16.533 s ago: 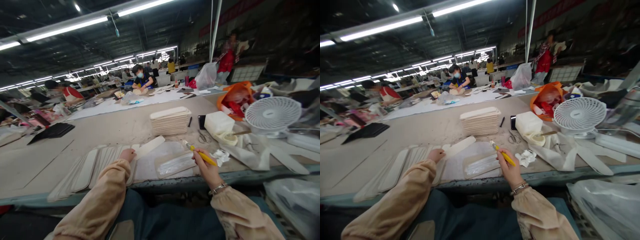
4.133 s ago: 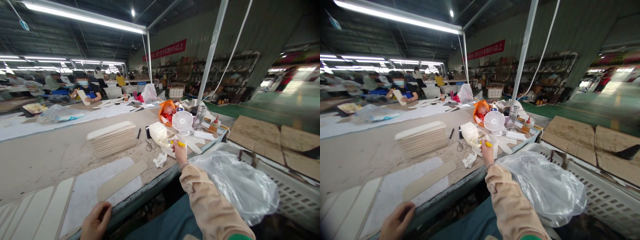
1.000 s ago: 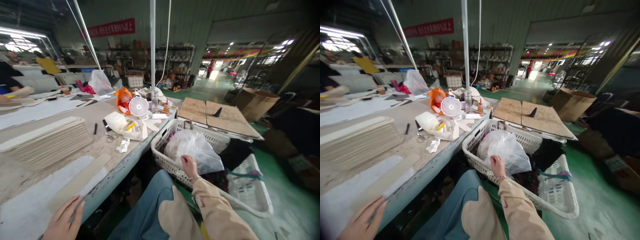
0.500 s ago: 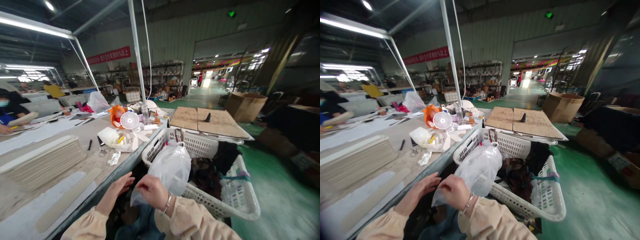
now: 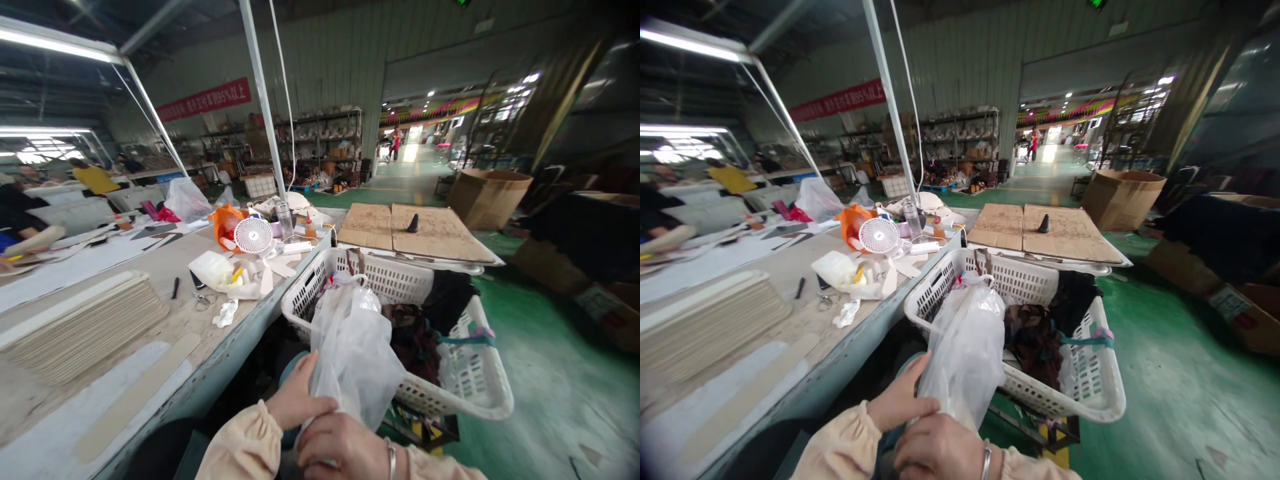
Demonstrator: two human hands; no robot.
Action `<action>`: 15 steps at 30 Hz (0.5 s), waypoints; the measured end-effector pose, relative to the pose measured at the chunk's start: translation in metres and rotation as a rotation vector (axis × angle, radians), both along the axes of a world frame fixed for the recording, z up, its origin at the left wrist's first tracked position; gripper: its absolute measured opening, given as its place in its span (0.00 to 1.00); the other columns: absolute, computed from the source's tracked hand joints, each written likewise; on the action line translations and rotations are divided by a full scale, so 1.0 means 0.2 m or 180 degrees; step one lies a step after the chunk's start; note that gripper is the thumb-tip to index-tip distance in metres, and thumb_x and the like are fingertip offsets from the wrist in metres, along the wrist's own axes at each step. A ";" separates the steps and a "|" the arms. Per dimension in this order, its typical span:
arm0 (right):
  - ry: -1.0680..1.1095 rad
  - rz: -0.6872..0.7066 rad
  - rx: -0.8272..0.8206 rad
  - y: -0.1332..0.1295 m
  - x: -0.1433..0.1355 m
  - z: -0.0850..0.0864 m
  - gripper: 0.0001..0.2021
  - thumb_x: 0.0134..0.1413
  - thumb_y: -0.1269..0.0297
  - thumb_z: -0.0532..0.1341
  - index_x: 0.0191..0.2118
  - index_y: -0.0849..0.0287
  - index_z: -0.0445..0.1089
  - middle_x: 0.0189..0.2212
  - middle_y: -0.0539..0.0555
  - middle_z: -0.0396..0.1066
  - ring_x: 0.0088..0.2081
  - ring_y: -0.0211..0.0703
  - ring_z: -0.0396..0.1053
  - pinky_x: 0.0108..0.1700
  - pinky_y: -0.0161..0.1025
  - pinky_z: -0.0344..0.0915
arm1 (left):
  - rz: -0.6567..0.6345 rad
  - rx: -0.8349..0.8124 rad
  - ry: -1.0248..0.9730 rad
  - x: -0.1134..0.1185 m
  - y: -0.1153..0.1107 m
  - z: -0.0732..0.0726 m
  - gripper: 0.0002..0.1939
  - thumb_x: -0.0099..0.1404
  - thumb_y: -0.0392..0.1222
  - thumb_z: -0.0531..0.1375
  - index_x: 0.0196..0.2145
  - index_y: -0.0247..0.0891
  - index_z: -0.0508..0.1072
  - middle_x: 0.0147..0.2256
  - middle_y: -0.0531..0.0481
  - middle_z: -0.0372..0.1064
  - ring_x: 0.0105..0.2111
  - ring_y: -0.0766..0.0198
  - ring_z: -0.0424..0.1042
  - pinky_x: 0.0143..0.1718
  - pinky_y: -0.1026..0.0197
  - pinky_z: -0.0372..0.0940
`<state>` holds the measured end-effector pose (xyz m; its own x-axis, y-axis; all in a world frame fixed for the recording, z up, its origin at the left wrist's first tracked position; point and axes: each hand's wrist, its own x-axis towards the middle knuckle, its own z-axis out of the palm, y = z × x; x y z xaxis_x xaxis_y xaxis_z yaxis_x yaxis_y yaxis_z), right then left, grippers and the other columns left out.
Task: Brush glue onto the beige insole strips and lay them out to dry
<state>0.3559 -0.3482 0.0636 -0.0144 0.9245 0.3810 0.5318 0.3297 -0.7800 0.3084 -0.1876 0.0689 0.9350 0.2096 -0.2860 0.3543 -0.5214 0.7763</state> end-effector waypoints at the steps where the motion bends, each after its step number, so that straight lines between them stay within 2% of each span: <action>1: 0.0200 0.0104 -0.0010 -0.04 0.03 0.04 0.17 0.62 0.55 0.53 0.40 0.60 0.75 0.39 0.60 0.75 0.42 0.41 0.73 0.46 0.34 0.68 | 0.0120 0.0133 0.0014 0.00 -0.01 -0.03 0.54 0.46 0.52 0.68 0.65 0.26 0.53 0.64 0.29 0.49 0.63 0.40 0.52 0.63 0.47 0.49; 2: 0.0443 0.0159 -0.0055 -0.09 0.05 0.08 0.20 0.62 0.51 0.53 0.39 0.61 0.76 0.40 0.62 0.75 0.43 0.43 0.73 0.47 0.35 0.67 | 0.0222 0.0216 0.0030 0.00 -0.01 -0.05 0.50 0.47 0.48 0.67 0.63 0.27 0.57 0.60 0.30 0.58 0.59 0.42 0.59 0.60 0.49 0.53; 4: 0.0959 0.0134 -0.0409 -0.21 0.10 0.14 0.22 0.58 0.45 0.56 0.40 0.60 0.76 0.40 0.62 0.75 0.44 0.46 0.73 0.49 0.37 0.67 | 0.0417 0.0114 -0.0065 0.02 -0.02 -0.09 0.33 0.52 0.46 0.62 0.55 0.31 0.67 0.44 0.39 0.72 0.45 0.50 0.70 0.49 0.53 0.62; 6: 0.1464 -0.0145 -0.1128 -0.33 0.13 0.15 0.21 0.54 0.44 0.61 0.41 0.58 0.76 0.38 0.59 0.76 0.41 0.45 0.74 0.45 0.36 0.68 | 0.0630 -0.0343 -0.0265 0.06 0.00 -0.09 0.18 0.58 0.47 0.57 0.42 0.34 0.72 0.29 0.49 0.69 0.31 0.59 0.68 0.36 0.58 0.61; 7: 0.1678 -0.0425 -0.1490 -0.39 0.14 0.14 0.20 0.52 0.46 0.63 0.40 0.58 0.76 0.36 0.58 0.76 0.39 0.44 0.74 0.41 0.35 0.69 | 0.0751 -0.0633 -0.0359 0.07 0.01 -0.09 0.15 0.60 0.49 0.56 0.36 0.35 0.72 0.25 0.53 0.64 0.26 0.62 0.64 0.31 0.60 0.58; 9: 0.1917 -0.1128 -0.1906 -0.48 0.16 0.10 0.19 0.49 0.47 0.65 0.37 0.59 0.74 0.30 0.55 0.74 0.32 0.40 0.73 0.34 0.32 0.67 | 0.0917 -0.1234 -0.0516 0.11 0.04 -0.05 0.16 0.60 0.54 0.57 0.29 0.37 0.68 0.21 0.57 0.57 0.22 0.68 0.56 0.26 0.63 0.51; 10: 0.1985 -0.1521 -0.1919 -0.50 0.17 0.07 0.19 0.49 0.47 0.64 0.36 0.60 0.73 0.28 0.54 0.73 0.28 0.38 0.71 0.31 0.32 0.66 | 0.0942 -0.1520 -0.0570 0.12 0.05 -0.04 0.18 0.60 0.57 0.58 0.28 0.37 0.66 0.21 0.58 0.54 0.21 0.69 0.52 0.25 0.64 0.49; 13: 0.1908 -0.2450 -0.1551 -0.45 0.23 0.04 0.20 0.53 0.44 0.58 0.35 0.59 0.68 0.26 0.52 0.71 0.22 0.36 0.66 0.24 0.32 0.63 | 0.0834 -0.2208 -0.0677 0.15 0.06 0.01 0.22 0.56 0.59 0.63 0.26 0.37 0.64 0.20 0.59 0.52 0.21 0.71 0.48 0.24 0.65 0.44; 15: 0.1430 -0.2774 -0.1224 -0.35 0.30 0.06 0.19 0.55 0.44 0.55 0.34 0.56 0.68 0.27 0.53 0.71 0.24 0.40 0.68 0.25 0.35 0.65 | 0.0647 -0.2510 -0.0718 0.16 0.04 0.02 0.25 0.52 0.61 0.66 0.25 0.36 0.64 0.19 0.59 0.52 0.21 0.72 0.48 0.24 0.65 0.44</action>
